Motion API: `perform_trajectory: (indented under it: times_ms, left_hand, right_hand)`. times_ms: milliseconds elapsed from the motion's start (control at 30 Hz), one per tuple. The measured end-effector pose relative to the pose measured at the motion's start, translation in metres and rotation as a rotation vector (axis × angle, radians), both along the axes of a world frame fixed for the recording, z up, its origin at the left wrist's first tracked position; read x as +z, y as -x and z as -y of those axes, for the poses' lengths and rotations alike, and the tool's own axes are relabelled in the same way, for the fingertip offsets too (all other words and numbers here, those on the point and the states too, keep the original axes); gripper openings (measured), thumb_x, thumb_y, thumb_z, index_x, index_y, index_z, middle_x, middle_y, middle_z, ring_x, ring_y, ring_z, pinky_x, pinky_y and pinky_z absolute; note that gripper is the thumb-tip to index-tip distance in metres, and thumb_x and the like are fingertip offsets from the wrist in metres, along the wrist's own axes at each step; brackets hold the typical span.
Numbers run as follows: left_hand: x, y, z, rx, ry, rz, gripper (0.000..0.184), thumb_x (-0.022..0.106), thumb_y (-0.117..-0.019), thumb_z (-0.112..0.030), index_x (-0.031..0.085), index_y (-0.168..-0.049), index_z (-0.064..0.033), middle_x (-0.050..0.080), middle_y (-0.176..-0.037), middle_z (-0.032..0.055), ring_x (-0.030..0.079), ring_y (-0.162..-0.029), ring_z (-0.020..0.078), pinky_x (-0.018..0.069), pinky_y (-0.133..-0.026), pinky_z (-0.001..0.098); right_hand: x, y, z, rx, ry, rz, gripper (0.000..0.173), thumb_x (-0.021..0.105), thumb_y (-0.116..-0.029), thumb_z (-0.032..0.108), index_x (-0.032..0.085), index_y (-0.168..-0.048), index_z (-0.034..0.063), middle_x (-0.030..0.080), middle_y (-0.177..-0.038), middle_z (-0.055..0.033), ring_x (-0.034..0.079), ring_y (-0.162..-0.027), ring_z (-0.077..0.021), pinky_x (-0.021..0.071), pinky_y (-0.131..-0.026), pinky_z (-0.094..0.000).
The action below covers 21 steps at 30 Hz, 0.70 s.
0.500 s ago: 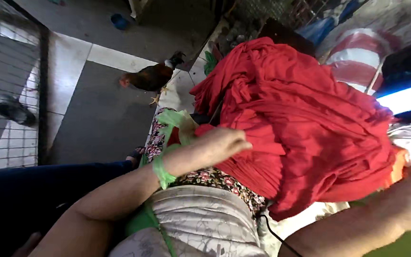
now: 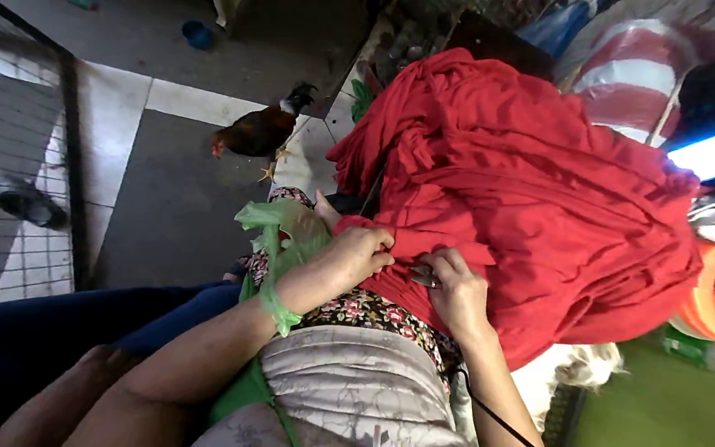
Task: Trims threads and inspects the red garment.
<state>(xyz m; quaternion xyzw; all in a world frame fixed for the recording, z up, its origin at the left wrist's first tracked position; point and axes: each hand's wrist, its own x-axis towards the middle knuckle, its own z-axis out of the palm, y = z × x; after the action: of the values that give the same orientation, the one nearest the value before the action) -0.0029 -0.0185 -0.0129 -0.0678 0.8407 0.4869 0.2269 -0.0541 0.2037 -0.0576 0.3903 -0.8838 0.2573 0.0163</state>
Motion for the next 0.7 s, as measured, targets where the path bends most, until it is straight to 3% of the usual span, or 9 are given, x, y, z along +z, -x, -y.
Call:
perform_trajectory:
  times_ms: [67, 133, 233, 333, 433, 533, 633, 700]
  left_hand:
    - [-0.007, 0.002, -0.002, 0.001, -0.007, -0.131, 0.019, 0.059, -0.1034, -0.013, 0.071, -0.107, 0.0014, 0.07, -0.084, 0.0109, 0.067, -0.074, 0.017, 0.0565, -0.073, 0.0338]
    - [-0.002, 0.006, 0.005, 0.067, -0.048, -0.188, 0.021, 0.059, -0.1035, -0.014, 0.073, -0.104, 0.0017, 0.07, -0.083, 0.0106, 0.066, -0.072, 0.0174, 0.0563, -0.07, 0.0344]
    - [0.014, 0.007, 0.015, 0.207, -0.22, -0.141, 0.017, 0.062, -0.1021, -0.015, 0.072, -0.101, -0.0025, 0.065, -0.073, 0.0006, 0.058, -0.061, 0.0049, 0.0492, -0.058, 0.0199]
    - [0.014, 0.003, 0.012, 0.238, -0.451, -0.101, 0.015, 0.059, -0.1024, -0.01, 0.071, -0.1, -0.0009, 0.065, -0.07, -0.0025, 0.058, -0.057, 0.0009, 0.0495, -0.055, 0.0149]
    - [0.002, -0.001, 0.005, 0.218, -0.584, -0.083, 0.02, 0.049, -0.1062, -0.007, 0.067, -0.112, -0.0006, 0.065, -0.076, -0.003, 0.06, -0.063, 0.0013, 0.052, -0.06, 0.016]
    - [-0.004, -0.003, -0.001, 0.259, -0.636, -0.009, 0.027, 0.041, -0.107, -0.004, 0.065, -0.118, -0.0021, 0.068, -0.083, -0.0037, 0.059, -0.067, 0.0004, 0.0497, -0.064, 0.0164]
    - [-0.004, -0.004, -0.011, 0.301, -0.747, 0.114, 0.024, 0.039, -0.106, -0.003, 0.063, -0.11, -0.0038, 0.063, -0.078, -0.0059, 0.058, -0.068, -0.0004, 0.0493, -0.066, 0.0149]
    - [-0.002, -0.006, -0.014, 0.264, -0.776, 0.11, 0.018, 0.045, -0.101, -0.003, 0.063, -0.1, -0.0072, 0.058, -0.076, -0.0087, 0.055, -0.069, -0.0019, 0.0471, -0.068, 0.0143]
  right_hand:
    - [0.001, 0.003, -0.005, 0.007, 0.088, 0.103, 0.016, 0.065, -0.083, 0.0, 0.076, -0.095, 0.0008, 0.073, -0.095, -0.0157, 0.072, -0.076, -0.0263, 0.0585, -0.063, -0.0424]
    - [0.01, 0.007, -0.012, 0.014, 0.223, 0.281, 0.013, 0.065, -0.0881, 0.003, 0.076, -0.095, -0.0013, 0.072, -0.096, -0.0123, 0.069, -0.088, -0.0152, 0.058, -0.08, -0.029]
    - [0.028, 0.007, -0.021, 0.028, 0.447, 0.49, 0.009, 0.071, -0.0886, 0.008, 0.074, -0.092, -0.0003, 0.069, -0.099, -0.003, 0.064, -0.097, -0.0014, 0.0537, -0.087, -0.0164]
    - [0.036, 0.008, -0.027, 0.125, 0.586, 0.605, 0.005, 0.072, -0.0923, 0.018, 0.073, -0.093, 0.0131, 0.069, -0.103, 0.008, 0.062, -0.098, 0.002, 0.0533, -0.084, -0.0151]
    - [0.04, 0.009, -0.023, 0.091, 0.772, 0.781, 0.003, 0.074, -0.0912, 0.021, 0.076, -0.091, 0.0234, 0.07, -0.1, 0.0118, 0.064, -0.092, 0.002, 0.0537, -0.077, -0.0149]
    - [0.043, 0.01, -0.012, -0.078, 0.986, 0.938, 0.008, 0.073, -0.0881, 0.012, 0.074, -0.087, 0.0192, 0.07, -0.093, 0.0081, 0.055, -0.061, 0.0059, 0.0442, -0.051, -0.0103]
    - [0.044, 0.007, -0.006, -0.148, 1.03, 0.932, 0.014, 0.064, -0.0928, 0.005, 0.071, -0.094, 0.0164, 0.07, -0.094, 0.0064, 0.048, -0.054, 0.0066, 0.0405, -0.047, -0.0103]
    - [0.042, 0.002, -0.002, -0.172, 1.002, 0.9, 0.016, 0.059, -0.0947, 0.003, 0.068, -0.097, 0.0168, 0.069, -0.092, 0.0075, 0.048, -0.054, 0.0069, 0.0407, -0.048, -0.0101]
